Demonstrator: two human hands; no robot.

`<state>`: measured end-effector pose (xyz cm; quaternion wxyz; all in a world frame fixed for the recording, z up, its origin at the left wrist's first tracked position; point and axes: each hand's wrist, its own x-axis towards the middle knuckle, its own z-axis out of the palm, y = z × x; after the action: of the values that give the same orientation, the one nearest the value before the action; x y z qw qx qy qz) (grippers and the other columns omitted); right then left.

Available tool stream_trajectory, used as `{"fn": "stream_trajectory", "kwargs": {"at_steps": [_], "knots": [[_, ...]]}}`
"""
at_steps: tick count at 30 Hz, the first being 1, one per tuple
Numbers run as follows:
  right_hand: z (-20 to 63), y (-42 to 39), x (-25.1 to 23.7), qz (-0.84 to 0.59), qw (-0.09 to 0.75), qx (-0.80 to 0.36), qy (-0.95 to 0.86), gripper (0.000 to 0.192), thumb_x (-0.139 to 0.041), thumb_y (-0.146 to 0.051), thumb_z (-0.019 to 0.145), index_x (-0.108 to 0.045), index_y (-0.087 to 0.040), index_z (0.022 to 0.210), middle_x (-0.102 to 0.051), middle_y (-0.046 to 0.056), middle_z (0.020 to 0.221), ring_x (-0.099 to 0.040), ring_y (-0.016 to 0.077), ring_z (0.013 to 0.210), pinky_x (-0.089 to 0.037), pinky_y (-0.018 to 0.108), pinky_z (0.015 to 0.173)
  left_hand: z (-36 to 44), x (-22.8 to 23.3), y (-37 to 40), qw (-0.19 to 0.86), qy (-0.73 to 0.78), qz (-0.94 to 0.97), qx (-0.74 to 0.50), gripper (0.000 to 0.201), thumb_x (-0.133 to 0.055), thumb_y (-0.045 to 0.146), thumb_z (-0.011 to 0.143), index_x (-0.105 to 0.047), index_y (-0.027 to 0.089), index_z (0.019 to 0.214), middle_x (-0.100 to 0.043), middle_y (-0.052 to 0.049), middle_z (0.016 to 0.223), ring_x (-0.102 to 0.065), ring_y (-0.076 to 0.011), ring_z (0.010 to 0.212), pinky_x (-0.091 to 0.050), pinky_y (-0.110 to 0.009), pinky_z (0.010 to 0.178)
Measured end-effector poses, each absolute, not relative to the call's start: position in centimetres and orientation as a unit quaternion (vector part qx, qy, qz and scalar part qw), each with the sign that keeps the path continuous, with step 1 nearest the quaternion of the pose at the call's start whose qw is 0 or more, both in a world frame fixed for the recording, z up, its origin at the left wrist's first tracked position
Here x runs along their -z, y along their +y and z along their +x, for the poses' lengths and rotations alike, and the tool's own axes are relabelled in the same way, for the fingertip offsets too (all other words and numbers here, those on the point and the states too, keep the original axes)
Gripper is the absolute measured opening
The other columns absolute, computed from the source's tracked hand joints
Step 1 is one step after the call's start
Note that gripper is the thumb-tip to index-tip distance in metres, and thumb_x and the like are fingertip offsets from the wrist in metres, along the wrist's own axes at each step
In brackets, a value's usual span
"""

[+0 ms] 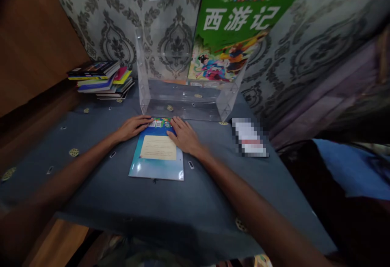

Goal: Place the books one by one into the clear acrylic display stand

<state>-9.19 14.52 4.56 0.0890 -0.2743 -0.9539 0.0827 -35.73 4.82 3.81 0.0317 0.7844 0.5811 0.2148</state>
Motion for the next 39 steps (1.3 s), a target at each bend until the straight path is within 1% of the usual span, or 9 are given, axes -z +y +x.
{"fn": "stream_trajectory", "kwargs": {"at_steps": [5, 14, 18, 26, 27, 29, 32, 35, 39], "knots": [[-8.0, 12.3, -4.8, -0.281, 0.078, -0.076, -0.954, 0.066, -0.027, -0.049, 0.105, -0.032, -0.007, 0.156, -0.029, 0.019, 0.163, -0.023, 0.0298, 0.153, -0.026, 0.055, 0.121, -35.5, -3.9, 4.5, 0.032, 0.589, 0.777, -0.219, 0.049, -0.034, 0.044, 0.105, -0.061, 0.018, 0.136, -0.059, -0.011, 0.143, -0.056, -0.0241, 0.131, -0.043, -0.044, 0.112], [-2.1, 5.5, -5.1, -0.177, 0.064, -0.092, -0.978, 0.078, -0.019, -0.062, 0.103, -0.029, -0.006, 0.156, -0.024, 0.022, 0.164, -0.019, 0.032, 0.154, -0.018, 0.058, 0.123, -35.3, -4.5, 4.4, 0.044, 0.588, 0.78, -0.209, 0.051, -0.033, 0.045, 0.103, -0.062, 0.019, 0.136, -0.059, -0.01, 0.144, -0.054, -0.0237, 0.134, -0.041, -0.044, 0.114], [-0.5, 3.1, -5.6, -0.16, 0.068, -0.126, -0.977, 0.087, -0.034, -0.069, 0.097, -0.028, -0.005, 0.156, -0.025, 0.024, 0.164, -0.019, 0.034, 0.154, -0.018, 0.058, 0.124, -34.9, -4.6, 4.1, 0.053, 0.586, 0.783, -0.204, 0.052, -0.032, 0.046, 0.103, -0.062, 0.019, 0.135, -0.06, -0.01, 0.143, -0.054, -0.0238, 0.134, -0.041, -0.045, 0.115], [2.7, -1.8, -5.4, -0.122, 0.08, -0.145, -0.979, 0.097, -0.062, -0.068, 0.086, -0.028, -0.012, 0.157, -0.031, 0.024, 0.162, -0.023, 0.0353, 0.153, -0.02, 0.06, 0.123, -32.6, -4.4, 1.0, 0.071, 0.556, 0.8, -0.213, 0.047, -0.035, 0.042, 0.104, -0.062, 0.019, 0.135, -0.059, -0.01, 0.144, -0.053, -0.0236, 0.136, -0.042, -0.047, 0.114], [3.2, -2.5, -5.0, -0.112, 0.089, -0.136, -0.98, 0.094, -0.064, -0.064, 0.087, -0.03, -0.013, 0.157, -0.033, 0.024, 0.161, -0.026, 0.035, 0.151, -0.022, 0.06, 0.122, -32.2, -4.4, 0.5, 0.072, 0.548, 0.804, -0.217, 0.046, -0.035, 0.041, 0.104, -0.062, 0.02, 0.135, -0.059, -0.009, 0.145, -0.053, -0.0234, 0.136, -0.042, -0.047, 0.114], [4.1, -3.7, -4.1, -0.101, 0.128, -0.106, -0.981, 0.07, -0.062, -0.046, 0.095, -0.037, -0.015, 0.153, -0.043, 0.02, 0.156, -0.035, 0.0316, 0.148, -0.03, 0.058, 0.119, -31.2, -4.4, -0.5, 0.075, 0.532, 0.813, -0.225, 0.044, -0.036, 0.039, 0.105, -0.062, 0.02, 0.135, -0.058, -0.009, 0.145, -0.052, -0.0227, 0.137, -0.042, -0.046, 0.114], [5.1, -4.8, -2.8, -0.097, 0.223, -0.06, -0.968, 0.042, -0.046, -0.018, 0.102, -0.051, -0.019, 0.144, -0.06, 0.013, 0.143, -0.048, 0.0238, 0.139, -0.039, 0.051, 0.114, -29.9, -4.6, -1.9, 0.082, 0.518, 0.822, -0.221, 0.042, -0.037, 0.036, 0.105, -0.061, 0.021, 0.137, -0.057, -0.009, 0.147, -0.051, -0.0219, 0.138, -0.04, -0.045, 0.117], [5.7, -5.0, -2.6, -0.083, 0.289, -0.045, -0.952, 0.033, -0.045, -0.017, 0.103, -0.06, -0.019, 0.132, -0.071, 0.009, 0.128, -0.058, 0.0214, 0.127, -0.046, 0.047, 0.106, -29.0, -5.0, -2.9, 0.096, 0.514, 0.827, -0.206, 0.042, -0.038, 0.034, 0.105, -0.058, 0.023, 0.14, -0.055, -0.007, 0.149, -0.049, -0.0217, 0.14, -0.038, -0.045, 0.118], [5.8, -4.2, -4.2, -0.06, 0.32, -0.04, -0.945, 0.027, -0.05, -0.018, 0.102, -0.064, -0.016, 0.124, -0.075, 0.01, 0.118, -0.062, 0.0205, 0.118, -0.054, 0.037, 0.089, -29.1, -5.5, -3.3, 0.128, 0.504, 0.833, -0.189, 0.043, -0.035, 0.03, 0.105, -0.054, 0.026, 0.144, -0.051, -0.006, 0.152, -0.047, -0.021, 0.141, -0.037, -0.045, 0.119]]}}
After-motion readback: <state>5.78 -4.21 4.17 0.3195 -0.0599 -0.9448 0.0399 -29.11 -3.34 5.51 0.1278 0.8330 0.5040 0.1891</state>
